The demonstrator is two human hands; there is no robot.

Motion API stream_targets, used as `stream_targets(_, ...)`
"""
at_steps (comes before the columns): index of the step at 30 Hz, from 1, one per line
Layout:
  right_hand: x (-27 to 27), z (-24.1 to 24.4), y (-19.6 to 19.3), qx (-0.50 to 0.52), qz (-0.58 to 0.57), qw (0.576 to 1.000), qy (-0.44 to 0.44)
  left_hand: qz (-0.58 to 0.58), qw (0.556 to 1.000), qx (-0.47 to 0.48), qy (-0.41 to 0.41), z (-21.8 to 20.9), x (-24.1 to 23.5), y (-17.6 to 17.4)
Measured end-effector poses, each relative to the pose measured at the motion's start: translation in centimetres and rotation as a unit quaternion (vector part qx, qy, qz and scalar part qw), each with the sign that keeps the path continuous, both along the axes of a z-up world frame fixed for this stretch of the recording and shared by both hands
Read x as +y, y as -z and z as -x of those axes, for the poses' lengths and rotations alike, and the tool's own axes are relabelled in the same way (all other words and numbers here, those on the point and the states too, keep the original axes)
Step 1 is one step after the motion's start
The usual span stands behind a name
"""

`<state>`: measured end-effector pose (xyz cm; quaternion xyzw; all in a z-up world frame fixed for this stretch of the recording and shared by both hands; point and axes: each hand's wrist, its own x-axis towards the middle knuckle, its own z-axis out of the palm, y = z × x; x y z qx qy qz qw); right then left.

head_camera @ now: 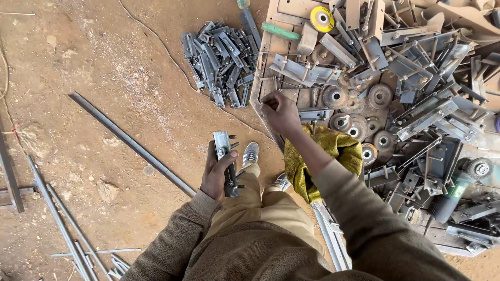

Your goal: Grinding the edges of metal components using an angle grinder, followed by inspection and cleaning with a cloth.

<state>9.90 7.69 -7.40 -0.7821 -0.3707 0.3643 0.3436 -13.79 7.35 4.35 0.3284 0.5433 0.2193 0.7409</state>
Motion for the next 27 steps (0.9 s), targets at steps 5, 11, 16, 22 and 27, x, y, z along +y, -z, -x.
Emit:
stream_targets(5, -4.4, 4.6, -15.4, 0.162, -0.1, 0.981, -0.033, -0.105, 0.992, -0.032, 0.066, -0.1, 0.2, -1.7)
stream_targets(11, -7.2, 5.8, -18.1, 0.218, -0.189, 0.957, 0.008, -0.186, 0.971, -0.085, 0.128, -1.8, 0.2, -6.4)
stream_targets(16, -8.6, 5.3, -19.4, 0.197, -0.199, 0.959, 0.041, -0.227, 0.956, -0.1, 0.155, -2.9, -0.3, -8.4)
stream_targets(22, -10.1, 4.9, -21.8, 0.091, -0.249, 0.964, 0.014, -0.18, 0.961, -0.116, 0.174, -3.6, -1.2, -8.6)
stream_targets(27, -11.2, 4.8, -23.5, -0.126, -0.284, 0.95, -0.041, -0.123, 0.969, -0.099, 0.19, -4.2, -2.7, -9.8)
